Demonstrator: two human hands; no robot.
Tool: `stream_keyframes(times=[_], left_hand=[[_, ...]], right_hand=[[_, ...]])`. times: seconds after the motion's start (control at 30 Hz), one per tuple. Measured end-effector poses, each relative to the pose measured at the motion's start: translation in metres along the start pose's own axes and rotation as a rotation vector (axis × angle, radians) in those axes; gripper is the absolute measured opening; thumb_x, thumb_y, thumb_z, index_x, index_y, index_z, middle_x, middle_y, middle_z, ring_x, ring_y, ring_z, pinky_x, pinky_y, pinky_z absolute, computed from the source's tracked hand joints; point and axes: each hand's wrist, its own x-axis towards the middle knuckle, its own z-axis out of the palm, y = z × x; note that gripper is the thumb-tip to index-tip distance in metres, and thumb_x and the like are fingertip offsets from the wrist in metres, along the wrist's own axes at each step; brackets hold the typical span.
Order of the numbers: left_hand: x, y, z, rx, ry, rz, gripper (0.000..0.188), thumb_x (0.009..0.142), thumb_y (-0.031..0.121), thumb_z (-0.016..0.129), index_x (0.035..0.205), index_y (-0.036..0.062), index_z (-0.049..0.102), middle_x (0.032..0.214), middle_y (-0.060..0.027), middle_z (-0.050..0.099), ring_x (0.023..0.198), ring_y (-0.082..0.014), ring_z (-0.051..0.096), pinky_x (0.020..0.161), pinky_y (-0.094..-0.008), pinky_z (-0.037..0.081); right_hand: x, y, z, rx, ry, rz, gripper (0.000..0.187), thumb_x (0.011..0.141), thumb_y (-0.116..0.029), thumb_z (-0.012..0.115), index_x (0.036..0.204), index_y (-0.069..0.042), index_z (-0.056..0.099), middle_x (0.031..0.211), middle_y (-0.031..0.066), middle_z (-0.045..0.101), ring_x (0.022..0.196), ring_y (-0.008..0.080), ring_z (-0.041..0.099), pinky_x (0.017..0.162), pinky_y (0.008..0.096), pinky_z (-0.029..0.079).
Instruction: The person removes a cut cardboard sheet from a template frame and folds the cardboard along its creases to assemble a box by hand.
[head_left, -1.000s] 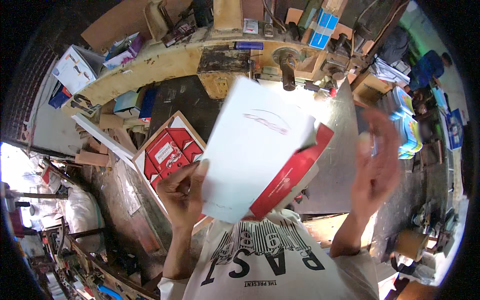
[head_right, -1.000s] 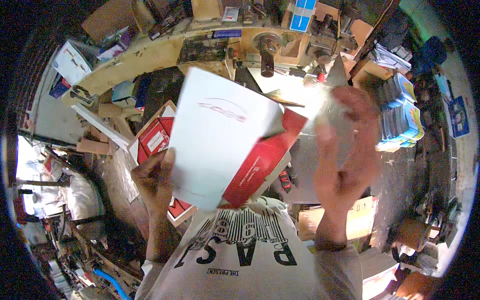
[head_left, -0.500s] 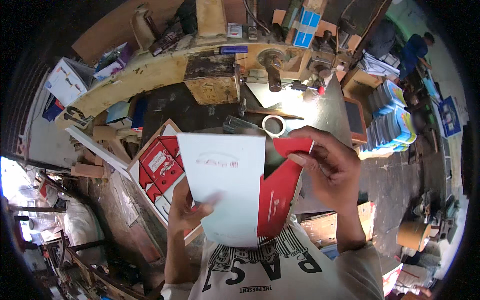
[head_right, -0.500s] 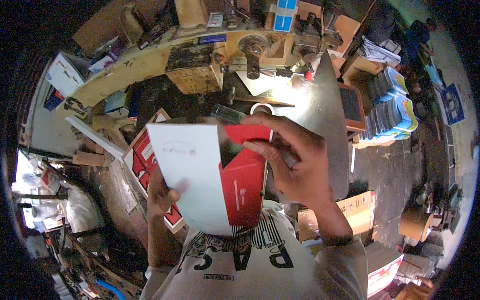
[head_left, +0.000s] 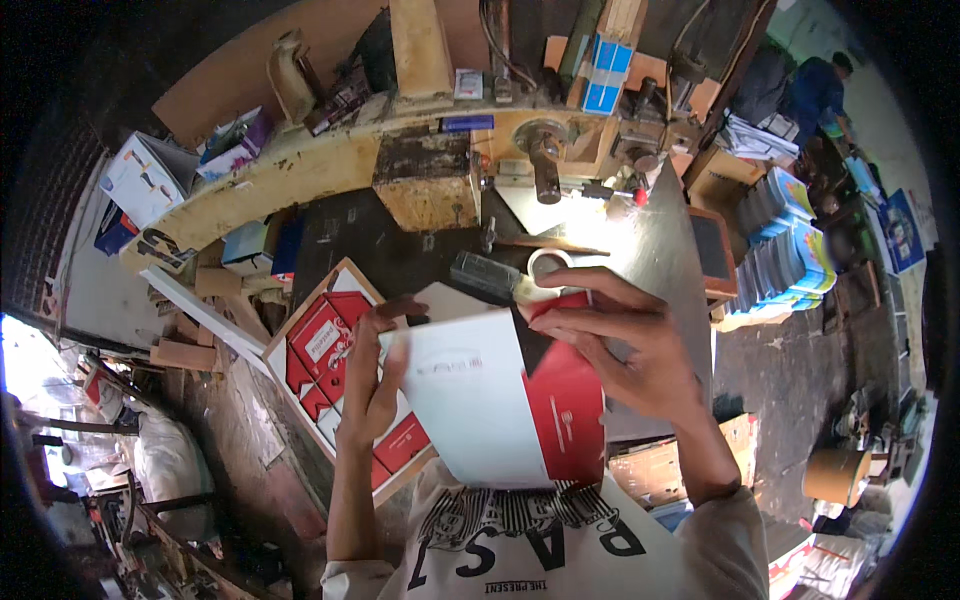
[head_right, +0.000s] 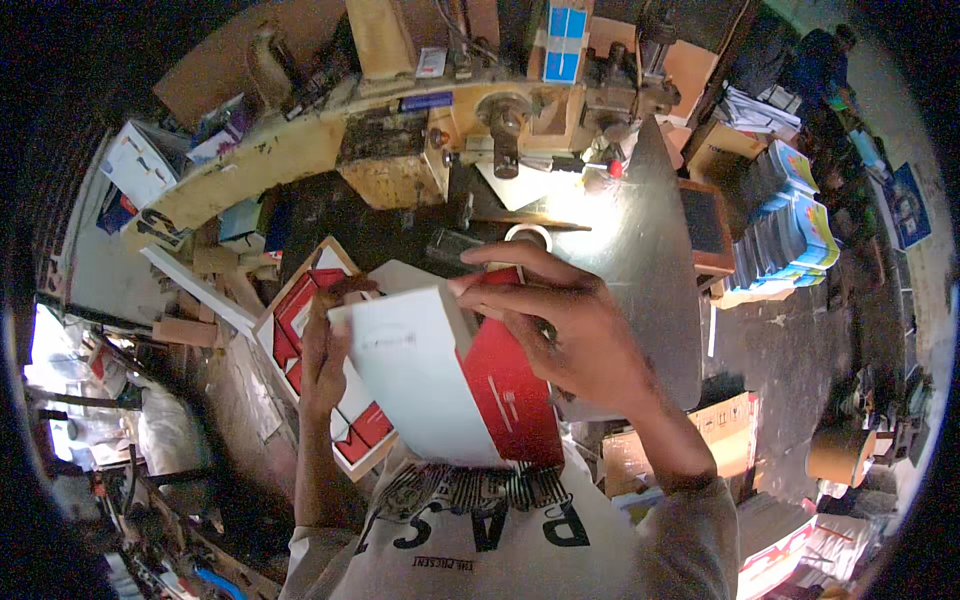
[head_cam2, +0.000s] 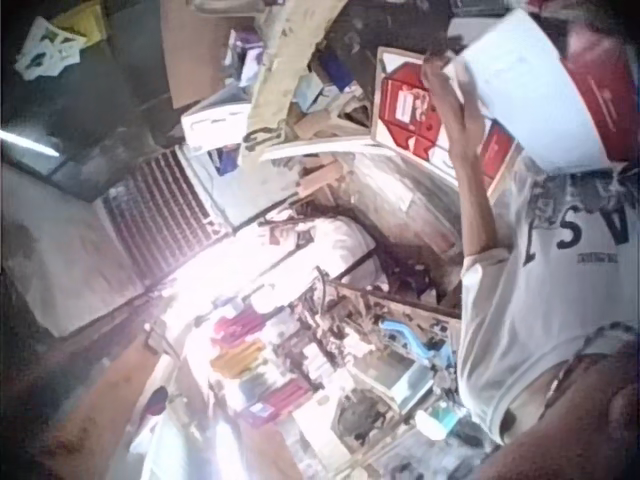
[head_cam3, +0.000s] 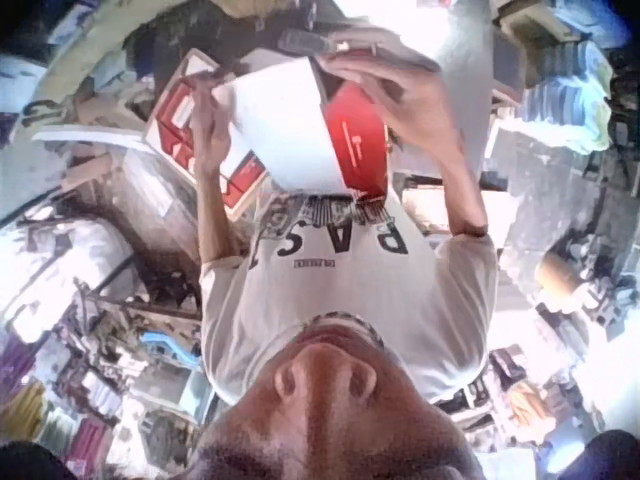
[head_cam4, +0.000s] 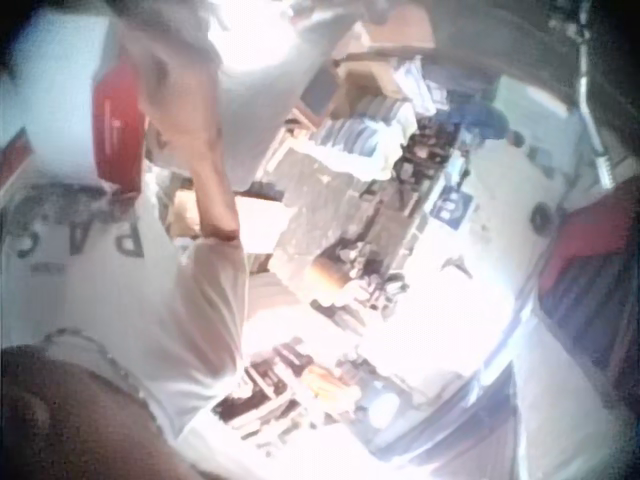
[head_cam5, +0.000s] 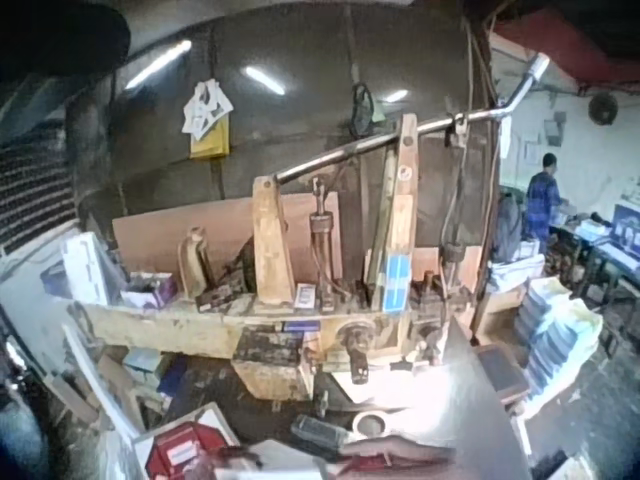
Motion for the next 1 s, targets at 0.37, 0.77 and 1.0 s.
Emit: stream_keyframes(times=[0.37, 0.77, 1.0], left_hand=[[0.002, -0.007, -0.018, 0.629, 0.050, 0.218, 0.036, 0.071, 0.015, 0.088, 0.084, 0.0068, 0.055, 0.073, -0.0037, 0.055, 0.066, -0.0151, 0.053, 0.064, -0.0336, 0.047], [0.007, 0.030, -0.008, 1.098, -0.141, 0.441, 0.056, 0.086, 0.023, 0.073, 0.140, 0.0169, 0.057, 0.124, -0.0154, 0.058, 0.101, -0.0232, 0.058, 0.089, -0.0451, 0.044], [0.007, 0.039, 0.040, 0.674, -0.523, 0.411, 0.079, 0.088, 0.042, 0.068, 0.153, 0.0093, 0.035, 0.152, -0.0195, 0.039, 0.141, -0.0386, 0.036, 0.113, -0.0532, 0.033]], right_hand=[[-0.017, 0.010, -0.006, -0.230, -0.576, 0.193, 0.048, 0.087, -0.033, 0.071, 0.129, -0.013, 0.059, 0.142, 0.0126, 0.053, 0.121, 0.0384, 0.056, 0.100, 0.0471, 0.048], [-0.009, 0.002, -0.014, -0.158, -0.693, 0.287, 0.028, 0.096, -0.028, 0.059, 0.098, 0.000, 0.061, 0.078, 0.0253, 0.063, 0.076, 0.0399, 0.065, 0.071, 0.0441, 0.051], [0.006, 0.012, -0.015, 0.175, -0.696, 0.103, 0.017, 0.091, -0.012, 0.066, 0.104, 0.000, 0.065, 0.090, 0.0176, 0.073, 0.074, 0.0351, 0.070, 0.063, 0.0366, 0.053]])
